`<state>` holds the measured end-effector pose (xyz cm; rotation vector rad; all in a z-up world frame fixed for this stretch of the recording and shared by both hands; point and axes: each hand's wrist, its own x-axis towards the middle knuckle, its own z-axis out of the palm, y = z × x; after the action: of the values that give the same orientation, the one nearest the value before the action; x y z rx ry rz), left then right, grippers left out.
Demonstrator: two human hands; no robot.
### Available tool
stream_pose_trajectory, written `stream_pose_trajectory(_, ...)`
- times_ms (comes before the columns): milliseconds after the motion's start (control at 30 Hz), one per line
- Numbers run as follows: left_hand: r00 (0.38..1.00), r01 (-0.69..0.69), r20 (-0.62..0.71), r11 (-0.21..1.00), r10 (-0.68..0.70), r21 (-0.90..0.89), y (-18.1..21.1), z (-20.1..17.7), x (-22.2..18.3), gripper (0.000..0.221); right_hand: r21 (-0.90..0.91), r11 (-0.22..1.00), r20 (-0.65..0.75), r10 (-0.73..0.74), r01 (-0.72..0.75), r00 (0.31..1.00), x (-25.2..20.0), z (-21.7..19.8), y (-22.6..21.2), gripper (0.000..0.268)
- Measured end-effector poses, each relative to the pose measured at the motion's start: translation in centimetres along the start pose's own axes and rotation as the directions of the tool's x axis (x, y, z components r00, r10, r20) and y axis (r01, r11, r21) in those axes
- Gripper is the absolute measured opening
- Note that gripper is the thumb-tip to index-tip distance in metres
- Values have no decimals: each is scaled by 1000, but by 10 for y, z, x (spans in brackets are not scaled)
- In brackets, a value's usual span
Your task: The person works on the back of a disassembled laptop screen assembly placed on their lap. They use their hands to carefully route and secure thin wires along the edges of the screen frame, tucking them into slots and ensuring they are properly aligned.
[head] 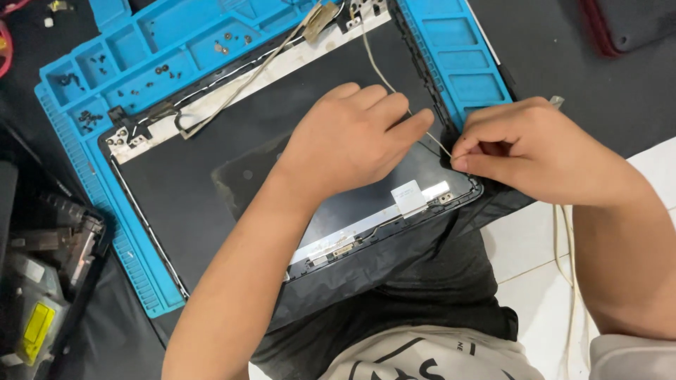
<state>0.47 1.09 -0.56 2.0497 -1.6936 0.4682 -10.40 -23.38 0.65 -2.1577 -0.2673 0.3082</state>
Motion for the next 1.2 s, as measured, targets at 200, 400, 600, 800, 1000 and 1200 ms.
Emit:
stream_pose_trajectory(200, 998, -2, 57, 995, 8, -103, -2, 4, 1, 17, -242, 970, -67, -6, -11, 998, 1, 10, -34, 6)
stream_pose_trajectory(400, 998, 27, 56, 980, -16, -197, -4, 6, 0, 27, -406, 914, -67, -25, -4, 997, -9, 16, -47, 6)
stream_pose_trajectory(600, 998, 17, 62, 982, -6, -189, -4, 8, -1, 27, -370, 929, -45, -48, 28, 998, -4, 14, -40, 7)
stream_pose_trajectory(800, 998, 29, 66, 984, -18, -174, -3, 9, 1, 30, -234, 971, -46, 46, -55, 998, -2, 7, -35, 12)
stream_pose_trajectory(1000, 1000, 4, 2, 984, -4, -178, -6, 14, -3, 30, -225, 965, -58, 127, -137, 990, -3, 3, -29, 15)
stream_pose_trajectory(1200, 1000, -4, -13, 977, 2, -215, -6, 12, -1, 29, -356, 934, 1, 35, -33, 999, 5, 5, -34, 9)
